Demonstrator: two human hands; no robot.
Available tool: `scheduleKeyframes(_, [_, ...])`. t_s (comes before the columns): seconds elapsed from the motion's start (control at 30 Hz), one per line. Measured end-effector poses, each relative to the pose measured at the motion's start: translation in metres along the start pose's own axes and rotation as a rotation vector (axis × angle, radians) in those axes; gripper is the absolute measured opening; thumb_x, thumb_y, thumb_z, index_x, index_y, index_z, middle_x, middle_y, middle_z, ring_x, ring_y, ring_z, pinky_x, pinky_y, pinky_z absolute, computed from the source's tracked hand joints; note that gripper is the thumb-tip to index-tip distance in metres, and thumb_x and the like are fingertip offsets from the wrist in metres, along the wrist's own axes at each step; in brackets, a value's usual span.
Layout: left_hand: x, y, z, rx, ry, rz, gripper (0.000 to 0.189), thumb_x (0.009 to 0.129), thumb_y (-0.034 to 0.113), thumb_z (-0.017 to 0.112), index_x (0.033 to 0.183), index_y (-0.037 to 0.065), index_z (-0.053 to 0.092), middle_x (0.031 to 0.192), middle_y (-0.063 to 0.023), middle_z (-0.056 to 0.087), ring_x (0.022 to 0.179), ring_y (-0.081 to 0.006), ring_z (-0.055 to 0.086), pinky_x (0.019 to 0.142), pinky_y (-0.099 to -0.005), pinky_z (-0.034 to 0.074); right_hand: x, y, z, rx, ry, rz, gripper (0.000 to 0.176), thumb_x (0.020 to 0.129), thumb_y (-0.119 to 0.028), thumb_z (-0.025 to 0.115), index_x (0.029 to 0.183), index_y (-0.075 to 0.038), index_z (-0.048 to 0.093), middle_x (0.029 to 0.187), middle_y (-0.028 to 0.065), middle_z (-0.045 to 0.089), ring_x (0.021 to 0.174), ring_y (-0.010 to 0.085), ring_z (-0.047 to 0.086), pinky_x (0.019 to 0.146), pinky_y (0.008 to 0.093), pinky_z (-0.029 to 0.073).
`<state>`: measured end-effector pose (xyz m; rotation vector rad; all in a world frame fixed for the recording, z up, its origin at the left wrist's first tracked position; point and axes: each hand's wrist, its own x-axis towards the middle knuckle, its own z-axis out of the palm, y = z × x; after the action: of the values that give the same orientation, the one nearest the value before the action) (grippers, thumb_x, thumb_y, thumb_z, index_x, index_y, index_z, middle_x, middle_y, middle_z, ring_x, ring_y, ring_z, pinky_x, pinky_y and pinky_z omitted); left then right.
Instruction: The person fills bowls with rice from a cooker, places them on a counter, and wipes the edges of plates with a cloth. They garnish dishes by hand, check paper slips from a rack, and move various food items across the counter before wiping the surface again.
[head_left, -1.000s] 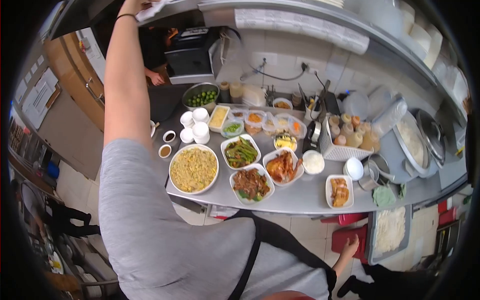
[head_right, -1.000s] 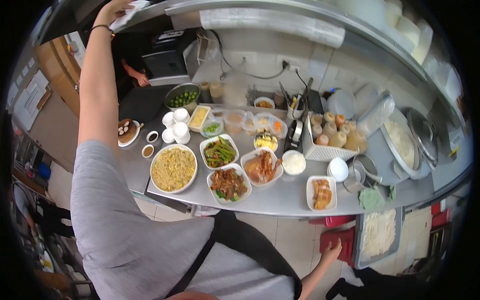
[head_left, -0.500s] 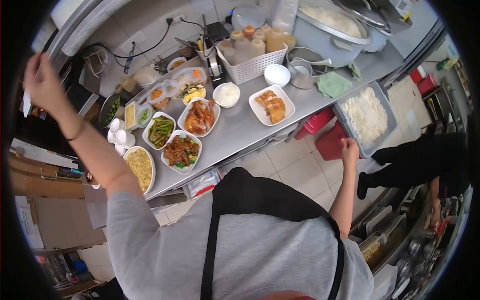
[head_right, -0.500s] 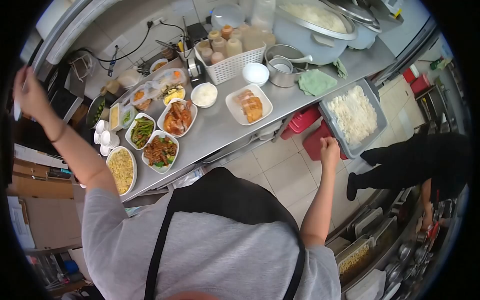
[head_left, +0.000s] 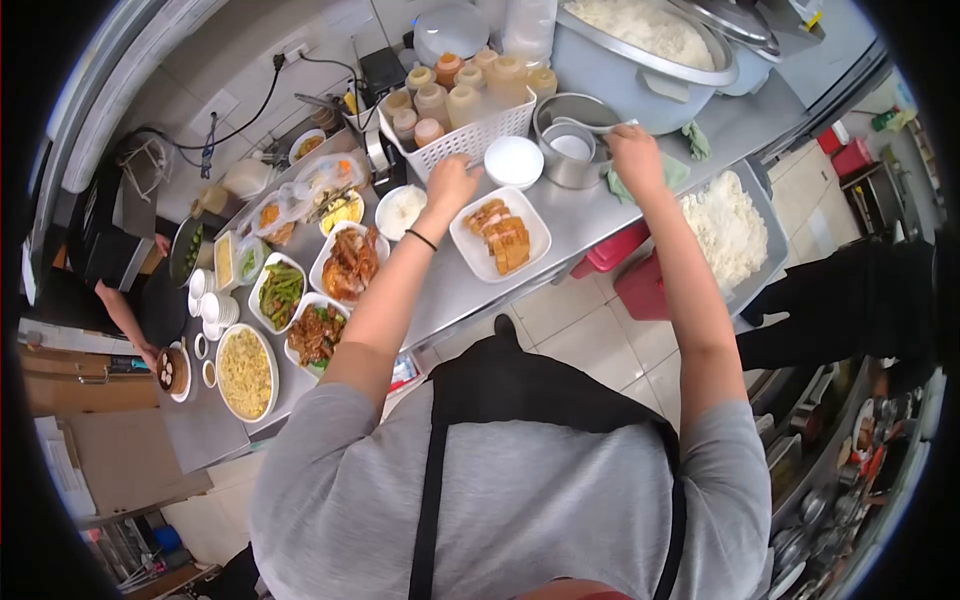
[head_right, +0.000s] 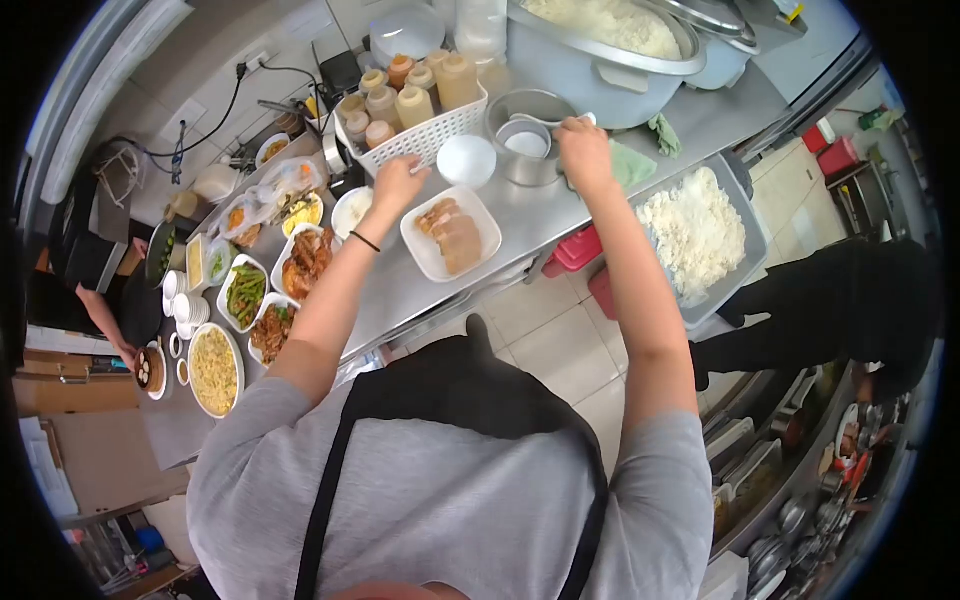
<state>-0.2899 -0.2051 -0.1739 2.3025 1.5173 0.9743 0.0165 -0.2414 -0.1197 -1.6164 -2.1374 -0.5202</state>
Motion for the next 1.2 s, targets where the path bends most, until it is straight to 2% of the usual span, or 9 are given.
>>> scheduleKeyframes(0.1, [0.022,0.004,0.023,0.14,-0.177,-0.194,0.027,0.069,0.024,0.066,0.076,-0.002,0.062,0.081,-0.0207,0.061,0.079,-0.0337,0.059,0.069,-0.0408,0.047,0.04,0.007,0.051,-0.258,-0.196,-0.025,0.018,0.074,-0.014,0.049,0.083,-0.01,0.064,0.091,0.0035,0.06,0.094,0.0203,0.053,0.075,0.0347,0.041])
scheduleKeyframes(0.2, [0.033,0.007,0.041,0.191,-0.202,-0.218,0.029,0.068,0.025,0.067,0.077,-0.003,0.062,0.08,-0.02,0.061,0.078,-0.0338,0.059,0.069,-0.0414,0.047,0.067,0.025,0.094,-0.441,-0.319,-0.138,0.015,0.076,-0.012,0.049,0.082,-0.01,0.063,0.09,0.0047,0.061,0.089,0.0206,0.056,0.072,0.0327,0.044])
scheduleKeyframes(0.27, [0.031,0.005,0.055,0.192,-0.178,-0.213,0.03,0.068,0.025,0.067,0.079,-0.003,0.061,0.08,-0.0201,0.06,0.077,-0.0338,0.059,0.069,-0.0413,0.047,0.077,0.027,0.108,-0.382,-0.635,-0.092,0.016,0.076,-0.013,0.05,0.086,-0.009,0.062,0.086,0.0049,0.061,0.084,0.0196,0.058,0.071,0.0312,0.043])
scheduleKeyframes(0.47, [0.035,0.003,0.074,0.205,-0.074,-0.334,0.026,0.068,0.013,0.063,0.087,-0.003,0.054,0.077,-0.0209,0.059,0.076,-0.0357,0.058,0.069,-0.043,0.047,0.12,0.012,-0.007,-0.432,-0.546,-0.407,0.015,0.075,-0.015,0.051,0.086,-0.008,0.059,0.08,0.0054,0.061,0.077,0.0181,0.059,0.068,0.0296,0.041])
scheduleKeyframes(0.67, [0.042,0.005,0.084,0.245,-0.061,-0.512,0.017,0.065,0.002,0.057,0.081,-0.002,0.05,0.074,-0.0226,0.058,0.074,-0.0387,0.057,0.067,-0.0451,0.045,0.189,0.093,-0.079,-0.381,-0.096,-0.495,0.017,0.074,-0.009,0.048,0.09,-0.013,0.053,0.075,0.0055,0.06,0.074,0.0206,0.058,0.072,0.0348,0.035])
scheduleKeyframes(0.77, [0.05,0.017,0.081,0.319,-0.05,-0.58,0.017,0.065,0.002,0.057,0.08,-0.001,0.05,0.074,-0.0218,0.058,0.074,-0.0383,0.057,0.066,-0.0454,0.045,0.243,0.176,-0.054,-0.334,0.075,-0.502,0.022,0.073,-0.007,0.048,0.091,-0.016,0.055,0.073,0.005,0.061,0.074,0.0207,0.058,0.073,0.0348,0.034])
scheduleKeyframes(0.93, [0.056,0.03,0.089,0.408,-0.004,-0.677,0.018,0.064,0.003,0.058,0.08,0.001,0.051,0.074,-0.0191,0.059,0.073,-0.0369,0.057,0.065,-0.0443,0.045,0.292,0.264,0.046,-0.476,-0.074,-0.387,0.016,0.072,-0.008,0.05,0.082,-0.015,0.06,0.068,0.0041,0.061,0.079,0.018,0.057,0.076,0.0356,0.033])
scheduleKeyframes(1.1, [0.055,0.031,0.096,0.468,0.107,-0.755,0.022,0.06,0.007,0.068,0.072,0.001,0.05,0.07,-0.0185,0.058,0.07,-0.0363,0.058,0.062,-0.0422,0.045,0.31,0.271,0.116,-0.501,-0.121,-0.577,0.011,0.071,-0.012,0.052,0.073,-0.013,0.062,0.068,0.0027,0.061,0.079,0.0162,0.056,0.08,0.0333,0.031])
scheduleKeyframes(1.2, [0.059,0.043,0.092,0.456,0.102,-0.851,0.017,0.066,0.004,0.059,0.08,0.001,0.049,0.073,-0.0191,0.059,0.072,-0.0375,0.058,0.064,-0.0451,0.045,0.306,0.259,0.123,-0.481,-0.207,-0.741,0.01,0.071,-0.013,0.053,0.068,-0.013,0.062,0.067,0.002,0.061,0.078,0.0153,0.056,0.08,0.0321,0.031])
